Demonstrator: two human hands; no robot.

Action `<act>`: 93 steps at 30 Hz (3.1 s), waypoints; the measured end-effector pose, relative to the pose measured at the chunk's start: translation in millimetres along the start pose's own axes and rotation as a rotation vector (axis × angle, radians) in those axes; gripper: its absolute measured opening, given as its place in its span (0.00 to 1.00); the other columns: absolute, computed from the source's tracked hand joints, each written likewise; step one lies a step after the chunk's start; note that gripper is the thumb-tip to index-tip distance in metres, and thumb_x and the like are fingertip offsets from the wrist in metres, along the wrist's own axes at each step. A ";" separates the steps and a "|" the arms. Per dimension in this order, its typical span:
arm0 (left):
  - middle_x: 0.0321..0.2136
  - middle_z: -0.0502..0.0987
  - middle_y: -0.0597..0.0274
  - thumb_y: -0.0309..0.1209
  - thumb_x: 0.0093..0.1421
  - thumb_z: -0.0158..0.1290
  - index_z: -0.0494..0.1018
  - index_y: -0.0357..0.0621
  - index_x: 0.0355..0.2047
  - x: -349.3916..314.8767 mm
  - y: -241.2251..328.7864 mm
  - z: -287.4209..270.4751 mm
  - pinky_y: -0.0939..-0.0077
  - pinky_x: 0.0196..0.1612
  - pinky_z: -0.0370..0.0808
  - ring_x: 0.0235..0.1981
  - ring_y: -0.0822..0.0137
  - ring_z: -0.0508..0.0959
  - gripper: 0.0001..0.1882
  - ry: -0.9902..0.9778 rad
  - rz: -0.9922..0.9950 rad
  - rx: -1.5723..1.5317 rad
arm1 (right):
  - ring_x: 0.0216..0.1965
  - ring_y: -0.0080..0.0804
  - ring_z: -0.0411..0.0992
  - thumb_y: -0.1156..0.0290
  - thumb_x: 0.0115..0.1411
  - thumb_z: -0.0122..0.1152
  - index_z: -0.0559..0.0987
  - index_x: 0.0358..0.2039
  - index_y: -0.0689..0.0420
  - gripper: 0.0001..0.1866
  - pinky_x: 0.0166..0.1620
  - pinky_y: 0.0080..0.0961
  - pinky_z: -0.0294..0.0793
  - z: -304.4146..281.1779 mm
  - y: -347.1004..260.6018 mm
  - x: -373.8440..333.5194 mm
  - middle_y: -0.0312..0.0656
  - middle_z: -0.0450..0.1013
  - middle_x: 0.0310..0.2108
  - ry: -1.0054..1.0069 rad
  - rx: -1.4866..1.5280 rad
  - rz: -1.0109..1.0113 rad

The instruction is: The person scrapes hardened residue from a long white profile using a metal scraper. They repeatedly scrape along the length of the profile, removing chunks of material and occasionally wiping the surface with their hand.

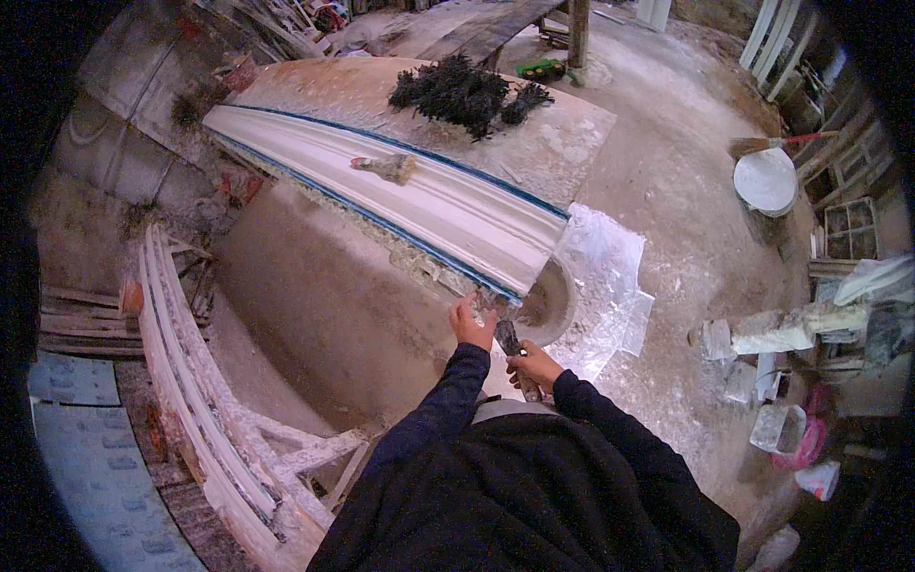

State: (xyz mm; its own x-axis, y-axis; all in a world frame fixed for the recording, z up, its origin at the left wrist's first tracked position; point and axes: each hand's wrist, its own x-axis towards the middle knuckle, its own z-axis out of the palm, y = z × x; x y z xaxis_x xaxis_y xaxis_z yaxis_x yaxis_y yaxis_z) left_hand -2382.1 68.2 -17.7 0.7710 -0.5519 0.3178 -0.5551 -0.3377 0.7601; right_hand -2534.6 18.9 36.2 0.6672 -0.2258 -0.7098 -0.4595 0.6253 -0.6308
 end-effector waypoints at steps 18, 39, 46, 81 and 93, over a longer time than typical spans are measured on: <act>0.29 0.71 0.58 0.29 0.41 0.61 0.69 0.39 0.34 -24.3 1.0 -17.8 0.75 0.35 0.70 0.28 0.68 0.71 0.19 -0.116 -0.147 -0.170 | 0.21 0.31 0.65 0.77 0.53 0.47 0.61 0.36 0.55 0.10 0.25 0.31 0.71 -117.2 68.4 -58.2 0.39 0.63 0.24 0.369 0.655 -0.156; 0.46 0.69 0.58 0.46 0.57 0.43 0.63 0.53 0.49 -52.1 4.7 71.8 0.61 0.46 0.67 0.45 0.57 0.70 0.22 -1.022 -1.310 -1.107 | 0.26 0.34 0.70 0.77 0.50 0.54 0.51 0.48 0.59 0.28 0.28 0.28 0.73 -124.3 77.5 -98.3 0.48 0.69 0.36 0.371 0.613 -0.106; 0.37 0.71 0.57 0.43 0.59 0.39 0.69 0.45 0.38 -25.6 -29.7 -2.2 0.60 0.44 0.69 0.40 0.56 0.71 0.17 -0.407 -1.513 -1.256 | 0.25 0.31 0.72 0.67 0.59 0.50 0.57 0.47 0.51 0.18 0.26 0.27 0.74 -39.8 -7.0 -46.3 0.47 0.70 0.34 -0.167 0.258 -0.078; 0.26 0.71 0.57 0.45 0.63 0.35 0.67 0.40 0.29 37.6 -52.6 7.1 0.67 0.38 0.71 0.29 0.59 0.71 0.21 -0.009 -1.488 -1.489 | 0.06 0.25 0.59 0.58 0.59 0.48 0.57 0.31 0.54 0.15 0.08 0.22 0.58 -7.4 -35.1 24.0 0.42 0.68 0.17 0.136 -0.170 -0.186; 0.30 0.71 0.59 0.43 0.63 0.35 0.68 0.41 0.33 34.5 -46.1 3.0 0.68 0.40 0.69 0.33 0.60 0.71 0.19 0.042 -1.427 -1.477 | 0.07 0.26 0.61 0.56 0.58 0.50 0.59 0.36 0.56 0.18 0.08 0.23 0.58 21.3 -37.3 51.3 0.43 0.67 0.17 0.103 -0.028 -0.238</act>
State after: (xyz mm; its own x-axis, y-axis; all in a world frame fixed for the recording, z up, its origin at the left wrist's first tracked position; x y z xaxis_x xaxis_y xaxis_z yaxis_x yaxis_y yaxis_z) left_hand -2330.8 62.4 -43.5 0.3564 -0.4908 -0.7951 0.9205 0.3306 0.2085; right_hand -2470.7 -0.1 30.0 0.6959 -0.4396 -0.5678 -0.3140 0.5249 -0.7912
